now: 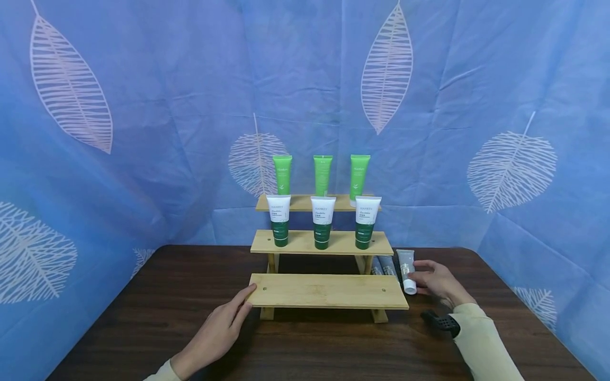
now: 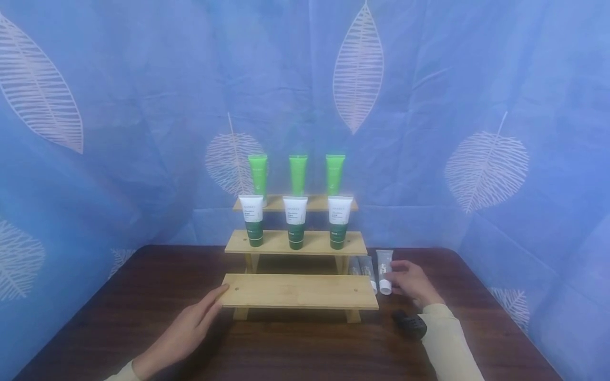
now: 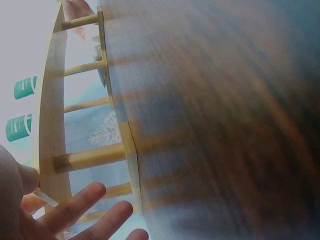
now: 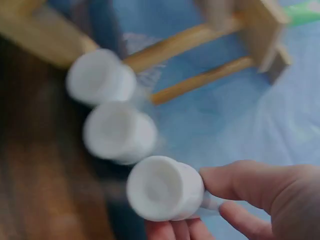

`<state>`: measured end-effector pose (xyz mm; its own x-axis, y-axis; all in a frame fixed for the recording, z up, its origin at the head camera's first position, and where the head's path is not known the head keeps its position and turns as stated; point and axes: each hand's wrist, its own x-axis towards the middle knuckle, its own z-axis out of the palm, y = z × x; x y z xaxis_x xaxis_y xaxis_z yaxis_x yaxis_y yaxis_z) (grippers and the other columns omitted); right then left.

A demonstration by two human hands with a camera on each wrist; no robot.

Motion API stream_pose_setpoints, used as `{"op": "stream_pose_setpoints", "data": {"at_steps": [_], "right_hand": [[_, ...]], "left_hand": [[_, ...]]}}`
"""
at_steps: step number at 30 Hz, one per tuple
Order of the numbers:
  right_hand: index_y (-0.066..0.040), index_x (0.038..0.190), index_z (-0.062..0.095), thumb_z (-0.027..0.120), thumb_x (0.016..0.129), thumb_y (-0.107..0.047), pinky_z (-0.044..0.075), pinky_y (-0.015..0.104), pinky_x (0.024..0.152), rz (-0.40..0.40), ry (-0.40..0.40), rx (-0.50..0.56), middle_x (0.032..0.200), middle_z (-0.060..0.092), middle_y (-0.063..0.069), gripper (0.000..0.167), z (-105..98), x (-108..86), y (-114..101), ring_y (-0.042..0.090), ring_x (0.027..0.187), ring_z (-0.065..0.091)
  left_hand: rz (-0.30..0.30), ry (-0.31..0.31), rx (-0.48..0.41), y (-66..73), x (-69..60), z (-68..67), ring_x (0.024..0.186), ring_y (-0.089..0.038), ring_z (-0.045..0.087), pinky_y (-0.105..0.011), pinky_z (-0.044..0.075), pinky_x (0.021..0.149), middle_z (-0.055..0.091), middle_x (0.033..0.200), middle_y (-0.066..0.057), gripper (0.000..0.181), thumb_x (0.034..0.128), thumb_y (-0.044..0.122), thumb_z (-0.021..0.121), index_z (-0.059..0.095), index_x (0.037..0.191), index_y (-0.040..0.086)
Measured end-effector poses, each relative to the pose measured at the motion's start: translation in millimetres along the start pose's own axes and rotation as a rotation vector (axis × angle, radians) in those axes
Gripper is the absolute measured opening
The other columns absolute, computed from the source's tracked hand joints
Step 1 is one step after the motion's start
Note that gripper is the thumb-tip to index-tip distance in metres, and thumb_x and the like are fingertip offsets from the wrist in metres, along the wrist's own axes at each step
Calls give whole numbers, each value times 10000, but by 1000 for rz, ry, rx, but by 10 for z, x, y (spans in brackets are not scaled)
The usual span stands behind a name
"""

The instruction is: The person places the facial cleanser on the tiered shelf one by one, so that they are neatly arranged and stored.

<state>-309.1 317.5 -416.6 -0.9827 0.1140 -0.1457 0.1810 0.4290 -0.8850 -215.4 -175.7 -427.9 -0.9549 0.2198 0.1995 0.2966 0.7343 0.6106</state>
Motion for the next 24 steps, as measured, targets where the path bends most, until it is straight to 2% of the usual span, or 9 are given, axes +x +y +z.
{"op": "stream_pose_setpoints", "data": {"at_steps": [5,11,16,19,24], "right_hand": [[119,1549,189,608,1037,-185,612,387,859,-73,14,46,1424,417,410,728,-206,-86,-131,143,950,686],[97,1575,126,608,1046,-212,611,294,814,-207,57,65,1484,362,369,779,-352,-261,-424,-38,877,612],[71,1574,156,654,1023,-219,599,252,781,-317,104,80,1481,368,306,798,-321,-431,-709,-61,875,612],[50,1562,205,683,1006,-220,596,243,770,-388,113,96,1447,400,218,781,-267,-552,-854,-72,915,623],[6,1551,285,707,991,-249,573,191,760,-485,142,34,1428,435,156,746,-132,-725,-1032,-119,976,587]], "left_hand": [[-10,-5,-7,-4,9,11,1342,-283,558,-541,490,1046,504,1540,-123,459,1111,324,457,449,1557,212],[-18,-6,-5,-16,12,20,1348,-281,551,-544,487,1050,487,1555,-118,465,1111,326,459,446,1559,206],[-17,-3,-5,-16,3,17,1354,-289,547,-547,482,1056,487,1555,-115,467,1112,341,450,446,1560,208],[-17,7,-6,0,-1,13,1365,-292,539,-547,474,1065,490,1555,-105,462,1110,334,457,455,1555,208],[-17,24,0,33,0,7,1376,-292,529,-547,467,1075,492,1556,-98,451,1104,300,484,478,1540,189]]}}
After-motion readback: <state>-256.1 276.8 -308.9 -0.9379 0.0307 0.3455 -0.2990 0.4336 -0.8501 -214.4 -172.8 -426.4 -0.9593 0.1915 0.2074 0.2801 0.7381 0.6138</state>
